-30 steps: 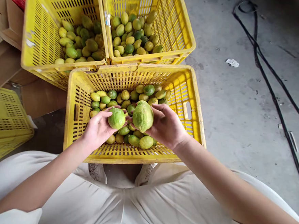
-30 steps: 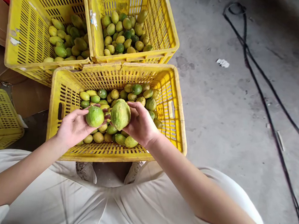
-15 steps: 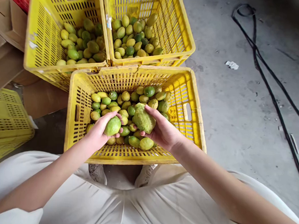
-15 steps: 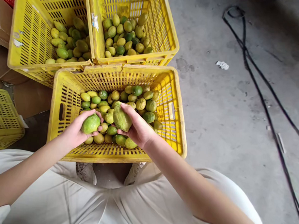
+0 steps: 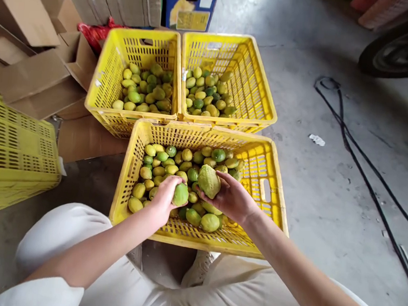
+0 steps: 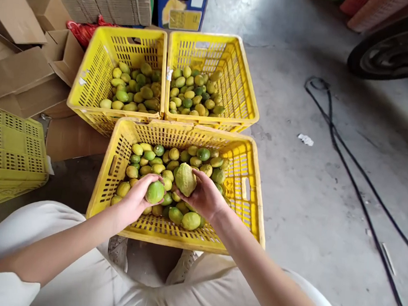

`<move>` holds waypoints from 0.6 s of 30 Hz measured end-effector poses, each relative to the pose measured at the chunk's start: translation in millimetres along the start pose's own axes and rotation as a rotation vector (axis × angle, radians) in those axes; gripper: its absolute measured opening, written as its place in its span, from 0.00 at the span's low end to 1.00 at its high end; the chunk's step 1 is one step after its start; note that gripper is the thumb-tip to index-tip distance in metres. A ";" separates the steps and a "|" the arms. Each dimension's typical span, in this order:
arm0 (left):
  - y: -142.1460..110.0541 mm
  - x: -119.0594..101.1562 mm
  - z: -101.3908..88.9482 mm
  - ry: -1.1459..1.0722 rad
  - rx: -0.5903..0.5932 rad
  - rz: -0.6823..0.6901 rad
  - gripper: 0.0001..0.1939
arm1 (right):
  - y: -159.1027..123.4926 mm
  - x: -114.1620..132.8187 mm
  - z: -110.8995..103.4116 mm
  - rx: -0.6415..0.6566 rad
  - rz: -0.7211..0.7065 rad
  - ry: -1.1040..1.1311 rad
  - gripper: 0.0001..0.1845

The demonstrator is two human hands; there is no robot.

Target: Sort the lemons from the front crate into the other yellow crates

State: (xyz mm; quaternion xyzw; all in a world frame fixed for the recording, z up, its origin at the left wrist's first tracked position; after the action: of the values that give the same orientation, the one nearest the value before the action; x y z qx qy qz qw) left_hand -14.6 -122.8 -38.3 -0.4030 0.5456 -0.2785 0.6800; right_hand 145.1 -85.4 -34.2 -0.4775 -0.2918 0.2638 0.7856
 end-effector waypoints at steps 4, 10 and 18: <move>0.0 1.2 -4.3 0.035 -0.007 -0.009 0.02 | -0.9 12.6 50.1 0.011 -0.111 0.098 0.08; 3.0 -7.9 -12.3 -0.020 -0.043 -0.035 0.02 | -34.7 24.9 169.4 0.322 -0.151 0.127 0.18; 5.4 9.3 -3.7 -0.109 0.028 -0.216 0.04 | -63.0 53.6 123.4 0.371 -0.304 0.272 0.21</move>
State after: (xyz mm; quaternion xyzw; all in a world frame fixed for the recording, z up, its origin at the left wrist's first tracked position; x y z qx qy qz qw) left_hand -16.2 -128.5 -48.0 -0.4646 0.4571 -0.3354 0.6802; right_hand 103.0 -0.2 79.9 -0.3074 -0.1987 0.1250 0.9222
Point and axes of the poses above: each hand's wrist, its own y-axis towards the middle knuckle, its own z-axis out of the palm, x = y × z, the point moved 7 cm from there along y, towards the middle knuckle, and after that the axes turned 15 degrees about y, right-handed, at the moved point
